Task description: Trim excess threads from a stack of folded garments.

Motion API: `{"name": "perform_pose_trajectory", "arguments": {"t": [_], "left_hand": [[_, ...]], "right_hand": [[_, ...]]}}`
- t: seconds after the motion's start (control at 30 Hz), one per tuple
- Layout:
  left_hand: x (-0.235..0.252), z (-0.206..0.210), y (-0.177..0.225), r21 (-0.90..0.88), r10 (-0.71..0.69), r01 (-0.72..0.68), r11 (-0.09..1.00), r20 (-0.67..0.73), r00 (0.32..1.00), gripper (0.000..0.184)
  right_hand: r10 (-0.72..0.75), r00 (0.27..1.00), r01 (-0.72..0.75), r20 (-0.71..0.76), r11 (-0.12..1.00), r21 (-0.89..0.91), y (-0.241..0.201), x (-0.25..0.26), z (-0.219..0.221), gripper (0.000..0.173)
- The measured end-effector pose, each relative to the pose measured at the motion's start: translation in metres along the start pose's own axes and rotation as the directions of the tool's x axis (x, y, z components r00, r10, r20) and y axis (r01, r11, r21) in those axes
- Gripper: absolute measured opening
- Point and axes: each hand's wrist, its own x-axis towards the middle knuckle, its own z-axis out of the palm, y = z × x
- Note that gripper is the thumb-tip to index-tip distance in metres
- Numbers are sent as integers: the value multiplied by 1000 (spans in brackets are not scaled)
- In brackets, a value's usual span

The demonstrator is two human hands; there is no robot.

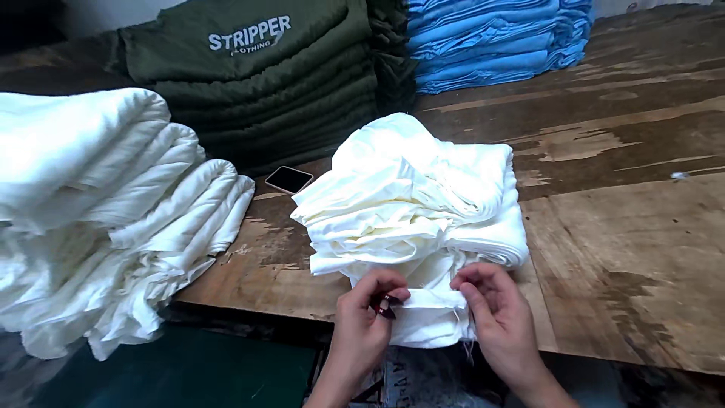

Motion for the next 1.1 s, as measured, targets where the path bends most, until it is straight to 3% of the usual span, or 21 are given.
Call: {"name": "perform_pose_trajectory", "arguments": {"t": [0.13,0.23,0.33,0.4,0.5,0.57,0.63,0.73,0.8,0.87,0.93,1.03,1.1], "left_hand": [[6,10,1,-41,-176,174,984,-34,984,15],[6,10,0,-64,-216,214,975,-30,976,17],[2,9,1,-73,-246,247,966,29,969,16],[0,9,0,-71,-278,280,957,33,960,14],[0,14,-1,-42,-309,307,951,-26,951,17],[-3,17,1,118,-178,188,975,-90,980,28],[-7,17,8,290,79,-51,956,-88,993,32],[-14,24,21,511,396,-347,786,14,918,20],[-18,32,22,615,513,-456,643,96,853,20],[-18,38,18,655,566,-511,557,151,810,20],[-17,41,12,676,570,-506,535,152,807,18],[-16,41,6,688,547,-457,564,104,831,13],[-17,40,5,686,535,-438,580,85,841,14]], "right_hand": [[-78,986,120,146,945,-303,0,-2,4,48],[-252,957,289,141,852,-437,7,-10,-1,22],[-421,903,416,82,811,-412,11,-24,-22,18],[-397,918,368,15,836,-408,7,-31,-29,14],[-238,970,201,-51,900,-386,-4,-34,-33,7],[-171,982,137,-82,937,-322,-8,-35,-32,9],[-140,986,112,-91,957,-267,-13,-38,-31,14],[-156,984,133,-84,964,-232,-14,-42,-27,15],[-169,982,148,-85,965,-216,-12,-45,-25,15],[-178,980,154,-92,962,-225,-12,-46,-22,14],[-218,972,171,-92,917,-359,-10,-45,-23,15],[-297,951,175,-88,749,-639,-1,-40,-25,23],[-329,941,173,-76,664,-727,3,-34,-23,24]]}}
